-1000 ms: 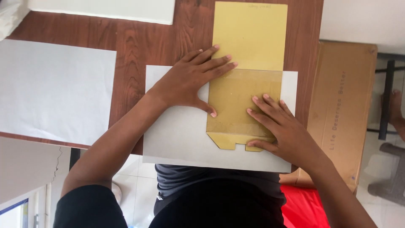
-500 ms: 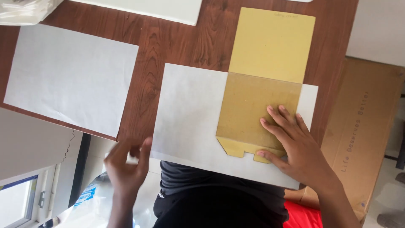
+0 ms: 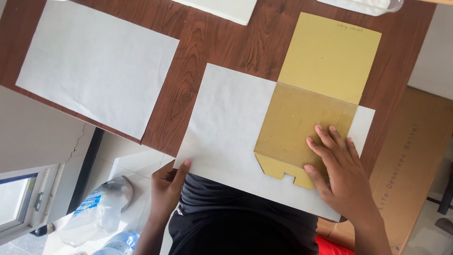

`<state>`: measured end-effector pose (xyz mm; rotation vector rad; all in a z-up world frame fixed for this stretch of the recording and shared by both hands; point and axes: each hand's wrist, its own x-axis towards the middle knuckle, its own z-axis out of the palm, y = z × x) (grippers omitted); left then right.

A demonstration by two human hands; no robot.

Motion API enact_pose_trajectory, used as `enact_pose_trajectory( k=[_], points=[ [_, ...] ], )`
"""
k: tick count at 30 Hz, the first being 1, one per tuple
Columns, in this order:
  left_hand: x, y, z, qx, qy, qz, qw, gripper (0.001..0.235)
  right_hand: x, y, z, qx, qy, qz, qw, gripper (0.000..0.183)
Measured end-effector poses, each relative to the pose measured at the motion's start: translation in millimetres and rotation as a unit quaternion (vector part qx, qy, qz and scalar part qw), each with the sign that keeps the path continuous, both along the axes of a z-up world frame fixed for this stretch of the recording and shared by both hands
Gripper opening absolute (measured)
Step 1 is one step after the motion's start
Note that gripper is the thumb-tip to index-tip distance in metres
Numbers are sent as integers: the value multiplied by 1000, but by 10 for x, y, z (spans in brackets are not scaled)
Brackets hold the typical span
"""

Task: The person aligns a white sheet of paper onto a yellow cardboard template on a wooden table. They smooth the paper down with their hands, then use a wooden stick to apply a white adhesive from a plastic container onto the paper's edge. Finally, they fold the paper over the edge of the cardboard and press it down to secure it.

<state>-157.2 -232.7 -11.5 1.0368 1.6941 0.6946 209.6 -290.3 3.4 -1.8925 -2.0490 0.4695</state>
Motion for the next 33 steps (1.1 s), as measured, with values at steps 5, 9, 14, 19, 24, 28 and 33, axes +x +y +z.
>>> enact_pose_trajectory(
  k=[5,9,14,19,24,28,33],
  points=[
    [-40,93,10,110,83,-75,988,60,-28,14,-1,19,-7,-14,1000,51],
    [-27,196,69,207,104,-134,964,56,-33,29,28,20,3,-20,1000,53],
    [-17,237,106,191,109,-130,967,42,8,22,7,25,22,-16,999,50],
    [-42,218,53,167,121,-121,971,46,13,21,-20,32,17,-19,999,47],
    [-23,188,118,192,133,-122,965,48,-12,22,-18,39,6,-28,999,49],
    [65,162,233,448,349,-155,808,10,-6,33,-16,39,11,-35,999,51],
    [327,11,432,539,291,-164,773,23,-11,45,3,48,23,-38,998,50]
  ],
)
